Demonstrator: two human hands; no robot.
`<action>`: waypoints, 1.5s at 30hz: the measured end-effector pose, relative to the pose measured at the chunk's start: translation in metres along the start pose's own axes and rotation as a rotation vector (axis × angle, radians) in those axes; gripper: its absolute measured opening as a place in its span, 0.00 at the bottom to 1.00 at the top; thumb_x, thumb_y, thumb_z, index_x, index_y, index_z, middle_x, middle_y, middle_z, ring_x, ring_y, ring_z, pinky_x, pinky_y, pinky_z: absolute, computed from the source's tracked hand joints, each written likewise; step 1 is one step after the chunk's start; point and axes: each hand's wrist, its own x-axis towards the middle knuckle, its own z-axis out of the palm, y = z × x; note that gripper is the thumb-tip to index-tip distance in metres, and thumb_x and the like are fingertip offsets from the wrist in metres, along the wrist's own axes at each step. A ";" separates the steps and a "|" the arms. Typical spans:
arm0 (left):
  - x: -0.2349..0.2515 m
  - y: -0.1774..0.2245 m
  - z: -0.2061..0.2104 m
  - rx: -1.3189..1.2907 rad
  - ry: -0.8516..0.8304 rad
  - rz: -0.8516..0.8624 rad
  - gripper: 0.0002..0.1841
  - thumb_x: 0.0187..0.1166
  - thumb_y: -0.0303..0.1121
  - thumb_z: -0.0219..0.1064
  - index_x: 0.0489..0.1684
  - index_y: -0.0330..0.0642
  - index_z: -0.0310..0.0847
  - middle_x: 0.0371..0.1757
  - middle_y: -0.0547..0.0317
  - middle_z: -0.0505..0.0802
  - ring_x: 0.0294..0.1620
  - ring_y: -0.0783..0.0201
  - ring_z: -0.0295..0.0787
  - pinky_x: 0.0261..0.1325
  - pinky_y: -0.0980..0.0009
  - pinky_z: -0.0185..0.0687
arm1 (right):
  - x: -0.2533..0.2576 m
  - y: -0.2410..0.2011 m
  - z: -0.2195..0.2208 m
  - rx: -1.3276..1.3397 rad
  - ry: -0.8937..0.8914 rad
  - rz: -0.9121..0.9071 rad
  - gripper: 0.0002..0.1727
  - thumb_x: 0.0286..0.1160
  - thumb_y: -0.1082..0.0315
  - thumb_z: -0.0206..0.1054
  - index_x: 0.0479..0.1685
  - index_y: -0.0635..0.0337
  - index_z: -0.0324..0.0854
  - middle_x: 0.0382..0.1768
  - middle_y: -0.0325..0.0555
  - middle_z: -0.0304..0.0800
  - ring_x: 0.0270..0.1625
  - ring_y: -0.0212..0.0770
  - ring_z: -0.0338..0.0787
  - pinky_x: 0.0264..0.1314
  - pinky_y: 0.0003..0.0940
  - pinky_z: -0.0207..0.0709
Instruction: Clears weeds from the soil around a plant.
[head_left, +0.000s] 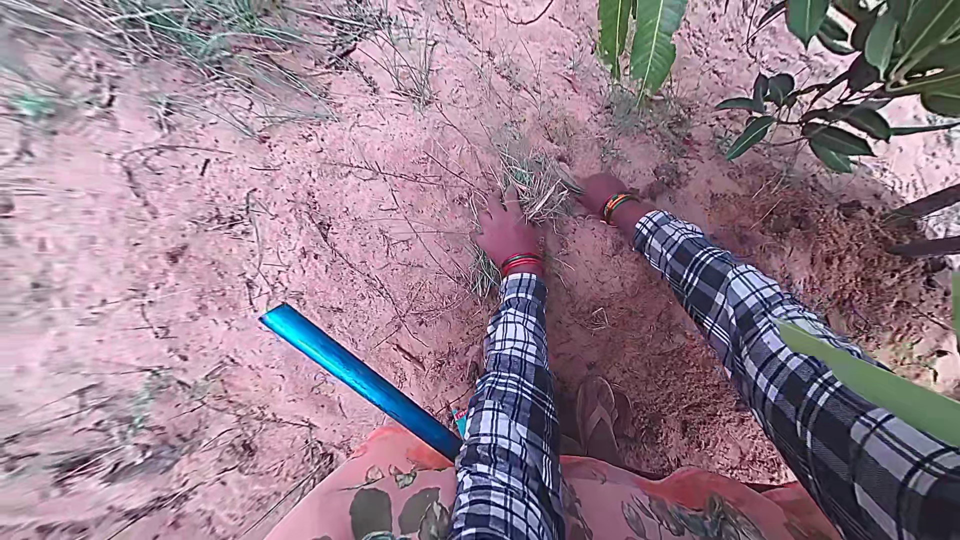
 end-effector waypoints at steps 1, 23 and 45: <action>-0.001 -0.001 0.000 0.000 -0.001 0.006 0.42 0.61 0.45 0.80 0.85 0.63 0.72 0.86 0.57 0.76 0.80 0.41 0.75 0.62 0.29 0.74 | -0.012 0.000 0.006 0.008 0.001 -0.041 0.22 0.85 0.57 0.64 0.59 0.71 0.85 0.60 0.72 0.88 0.67 0.72 0.86 0.65 0.75 0.76; -0.004 0.001 0.003 0.037 0.013 0.003 0.40 0.66 0.39 0.80 0.85 0.61 0.72 0.87 0.51 0.74 0.84 0.36 0.69 0.68 0.24 0.67 | -0.097 0.254 -0.024 -0.157 0.095 0.685 0.19 0.78 0.65 0.69 0.54 0.77 0.85 0.60 0.78 0.85 0.67 0.77 0.84 0.64 0.79 0.73; -0.005 -0.001 0.008 0.029 0.047 0.067 0.41 0.63 0.44 0.81 0.84 0.57 0.72 0.86 0.45 0.74 0.83 0.30 0.68 0.68 0.18 0.61 | -0.178 0.207 -0.008 -0.012 0.004 0.127 0.16 0.84 0.66 0.66 0.60 0.68 0.86 0.56 0.71 0.90 0.64 0.72 0.87 0.67 0.73 0.74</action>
